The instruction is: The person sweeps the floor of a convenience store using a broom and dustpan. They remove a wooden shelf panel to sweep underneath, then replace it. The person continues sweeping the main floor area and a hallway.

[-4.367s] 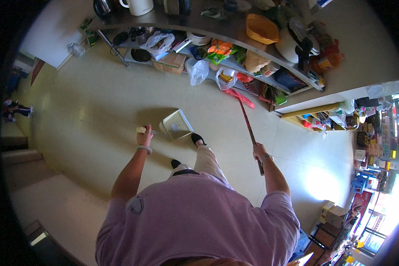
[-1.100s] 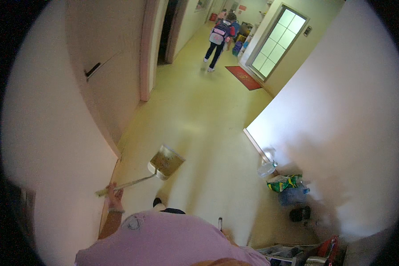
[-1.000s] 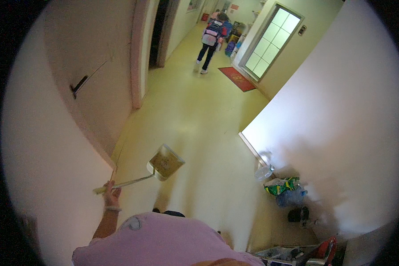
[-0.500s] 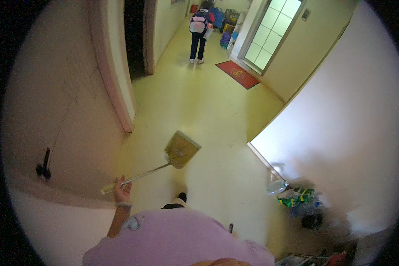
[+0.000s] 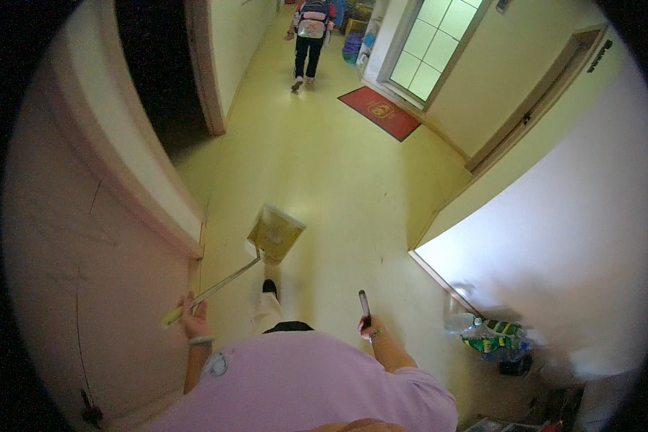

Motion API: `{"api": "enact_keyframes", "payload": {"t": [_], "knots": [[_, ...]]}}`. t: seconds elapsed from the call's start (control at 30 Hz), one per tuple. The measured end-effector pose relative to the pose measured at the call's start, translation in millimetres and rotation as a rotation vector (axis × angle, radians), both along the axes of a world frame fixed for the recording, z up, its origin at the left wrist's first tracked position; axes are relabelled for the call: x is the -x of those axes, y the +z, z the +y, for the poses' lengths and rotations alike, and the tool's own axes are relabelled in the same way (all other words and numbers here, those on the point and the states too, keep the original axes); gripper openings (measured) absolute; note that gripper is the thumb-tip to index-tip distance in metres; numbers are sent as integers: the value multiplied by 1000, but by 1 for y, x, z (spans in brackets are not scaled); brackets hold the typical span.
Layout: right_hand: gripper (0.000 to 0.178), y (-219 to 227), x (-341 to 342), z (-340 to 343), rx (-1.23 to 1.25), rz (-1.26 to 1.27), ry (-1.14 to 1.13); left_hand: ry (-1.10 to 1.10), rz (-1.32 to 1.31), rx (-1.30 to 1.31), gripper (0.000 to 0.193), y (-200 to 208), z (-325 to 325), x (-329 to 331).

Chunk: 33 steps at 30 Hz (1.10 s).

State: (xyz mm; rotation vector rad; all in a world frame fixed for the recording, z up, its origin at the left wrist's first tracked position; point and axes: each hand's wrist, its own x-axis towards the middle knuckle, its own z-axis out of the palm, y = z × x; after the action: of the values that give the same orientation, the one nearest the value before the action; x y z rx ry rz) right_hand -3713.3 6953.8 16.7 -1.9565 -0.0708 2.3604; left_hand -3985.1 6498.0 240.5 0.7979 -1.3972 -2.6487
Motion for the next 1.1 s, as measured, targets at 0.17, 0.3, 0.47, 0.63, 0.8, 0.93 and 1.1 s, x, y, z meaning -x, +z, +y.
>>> {"api": "enact_keyframes", "payload": {"t": [0.17,0.3,0.47,0.63,0.8,0.93,1.1], "knots": [[26,1,17,-2,-186,-88,-44,-149,-42,-7,38,-17,60,176],[26,20,39,11,-203,-170,-166,-322,19,83,35,-9,128,312],[27,22,99,54,-196,-232,-279,-371,-21,64,40,-27,235,441],[29,9,179,144,-195,-238,-327,-384,-108,2,45,-41,340,524],[30,-11,297,269,-259,-137,-235,-252,-35,-93,52,-16,431,580],[27,-47,453,413,47,-47,-438,-167,-54,-105,55,-12,488,610],[16,-46,662,526,118,127,-494,-165,-43,-69,58,-15,568,696]]}}
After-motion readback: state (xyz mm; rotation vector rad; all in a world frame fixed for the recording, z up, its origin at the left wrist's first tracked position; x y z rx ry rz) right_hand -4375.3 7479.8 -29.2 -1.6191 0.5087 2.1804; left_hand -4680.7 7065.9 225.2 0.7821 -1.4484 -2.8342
